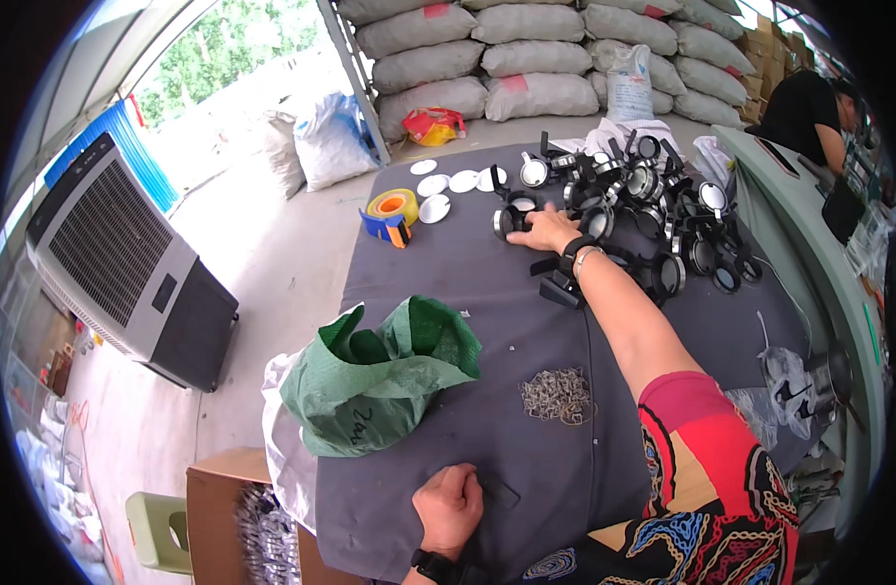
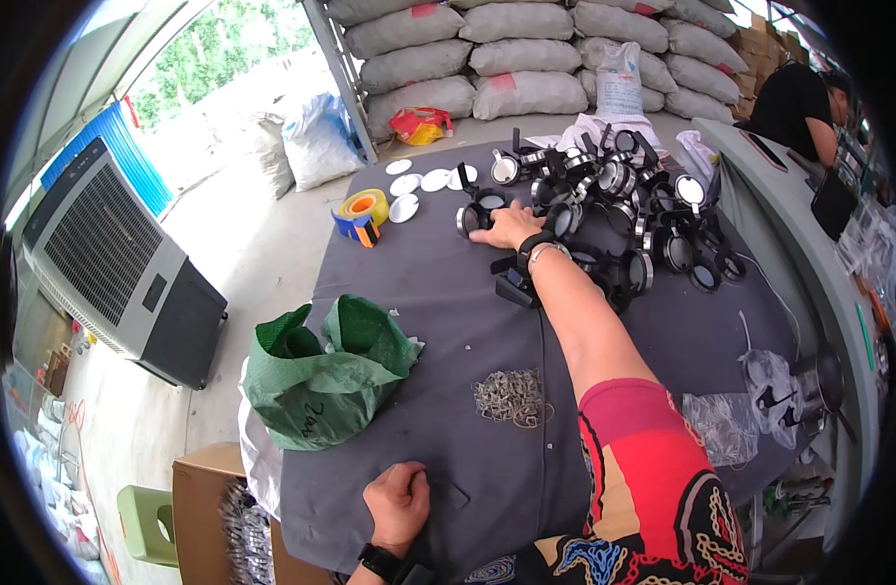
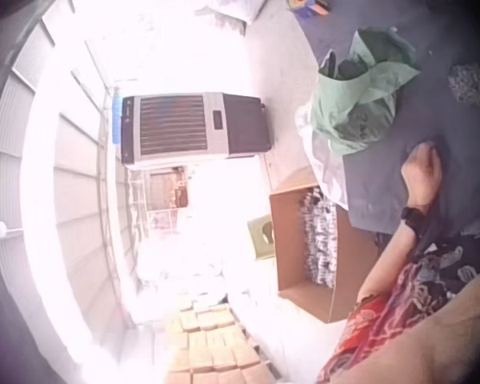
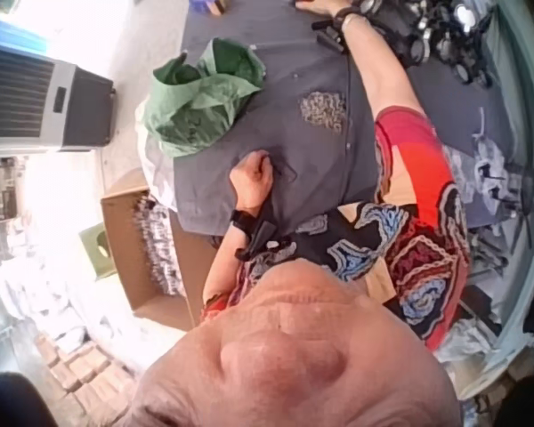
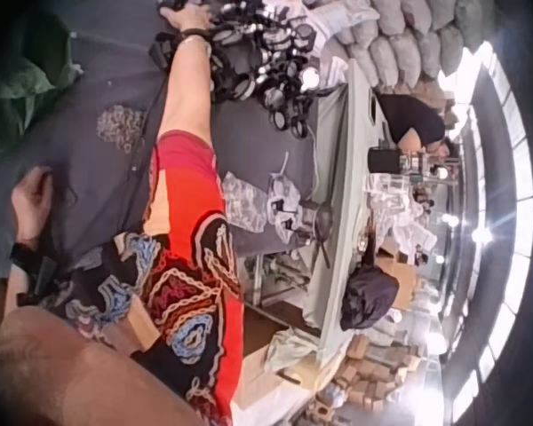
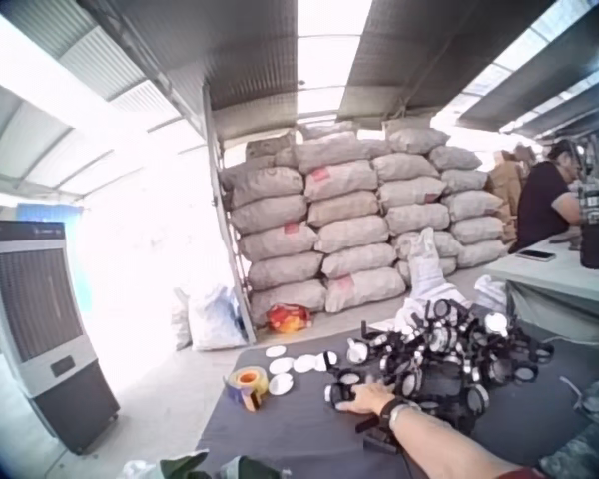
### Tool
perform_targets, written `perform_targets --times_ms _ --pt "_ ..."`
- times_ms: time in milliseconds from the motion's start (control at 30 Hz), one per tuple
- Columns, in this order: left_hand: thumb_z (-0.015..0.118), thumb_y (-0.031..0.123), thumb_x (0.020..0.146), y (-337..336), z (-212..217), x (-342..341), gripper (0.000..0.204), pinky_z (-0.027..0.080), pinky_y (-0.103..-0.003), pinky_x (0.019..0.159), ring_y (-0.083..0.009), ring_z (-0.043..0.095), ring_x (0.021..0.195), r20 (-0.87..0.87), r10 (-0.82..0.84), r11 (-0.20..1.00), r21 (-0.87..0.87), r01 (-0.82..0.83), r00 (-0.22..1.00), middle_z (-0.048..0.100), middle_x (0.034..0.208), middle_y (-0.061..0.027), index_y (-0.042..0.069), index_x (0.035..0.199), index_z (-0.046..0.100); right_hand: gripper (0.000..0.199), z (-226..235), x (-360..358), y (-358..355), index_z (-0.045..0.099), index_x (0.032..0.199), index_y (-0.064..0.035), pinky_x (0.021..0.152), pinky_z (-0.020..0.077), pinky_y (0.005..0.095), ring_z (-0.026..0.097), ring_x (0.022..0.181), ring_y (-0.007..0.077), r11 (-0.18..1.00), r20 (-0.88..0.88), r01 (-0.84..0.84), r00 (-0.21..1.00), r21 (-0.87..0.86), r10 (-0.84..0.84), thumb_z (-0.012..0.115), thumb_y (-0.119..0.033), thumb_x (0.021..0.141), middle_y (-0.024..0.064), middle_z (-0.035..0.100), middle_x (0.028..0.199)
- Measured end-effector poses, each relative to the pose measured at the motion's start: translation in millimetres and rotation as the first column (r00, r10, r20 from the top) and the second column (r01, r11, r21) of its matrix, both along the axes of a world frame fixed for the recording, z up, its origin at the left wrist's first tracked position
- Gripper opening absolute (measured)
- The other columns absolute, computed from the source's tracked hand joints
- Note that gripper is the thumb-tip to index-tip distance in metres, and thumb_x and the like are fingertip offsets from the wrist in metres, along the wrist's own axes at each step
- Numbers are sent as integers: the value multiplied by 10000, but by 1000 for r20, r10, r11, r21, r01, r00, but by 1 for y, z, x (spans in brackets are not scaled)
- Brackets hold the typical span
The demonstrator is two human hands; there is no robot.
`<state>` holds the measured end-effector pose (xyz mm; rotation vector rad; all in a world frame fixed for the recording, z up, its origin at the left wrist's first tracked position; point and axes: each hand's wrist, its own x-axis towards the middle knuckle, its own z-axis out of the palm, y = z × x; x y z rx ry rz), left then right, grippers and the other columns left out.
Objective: Packing small circular metal parts into plastic bags, securing them with rubber bands, and placing them into a cardboard box.
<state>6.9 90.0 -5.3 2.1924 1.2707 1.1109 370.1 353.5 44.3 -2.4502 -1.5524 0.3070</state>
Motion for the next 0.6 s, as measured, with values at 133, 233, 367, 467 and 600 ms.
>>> perform_targets --times_ms 133,233,367,467,600 --pt "626 -7 748 1 -1 -1 74 472 -325 522 -252 596 535 -6 6 1000 7 -6 1000 606 645 -106 45 799 639 606 -13 4 -7 621 1221 -145 997 392 553 475 1267 330 996 198 -91 976 -16 92 686 -530 756 151 542 1300" --pt "628 10 742 -1 1 2 81 493 -353 537 -271 615 587 -13 10 998 -57 -11 1000 627 680 -80 72 793 639 382 -16 23 -13 667 1145 -97 943 459 501 571 1165 330 986 194 -123 970 -116 144 639 -319 836 170 615 1215" --pt "624 5 740 -2 -4 -1 84 491 -357 535 -274 613 577 4 6 999 -45 -5 1000 626 677 -88 71 790 640 229 -13 25 -44 708 988 -4 837 529 420 651 1010 350 976 299 -169 933 -134 203 593 -34 791 212 675 1039" --pt "623 3 743 -1 -6 -1 81 487 -361 533 -291 607 563 27 17 1000 -13 -16 999 624 672 -108 66 790 640 225 -6 28 -76 703 972 14 826 532 403 655 986 358 967 271 -210 932 -141 242 593 -3 776 232 670 1015" --pt "619 3 750 -1 0 1 70 482 -362 538 -300 610 571 8 20 1000 -17 -20 1000 619 667 -120 59 786 639 178 -1 30 -115 684 860 50 771 519 425 648 913 389 962 185 -213 952 -172 244 581 -45 751 251 662 902"
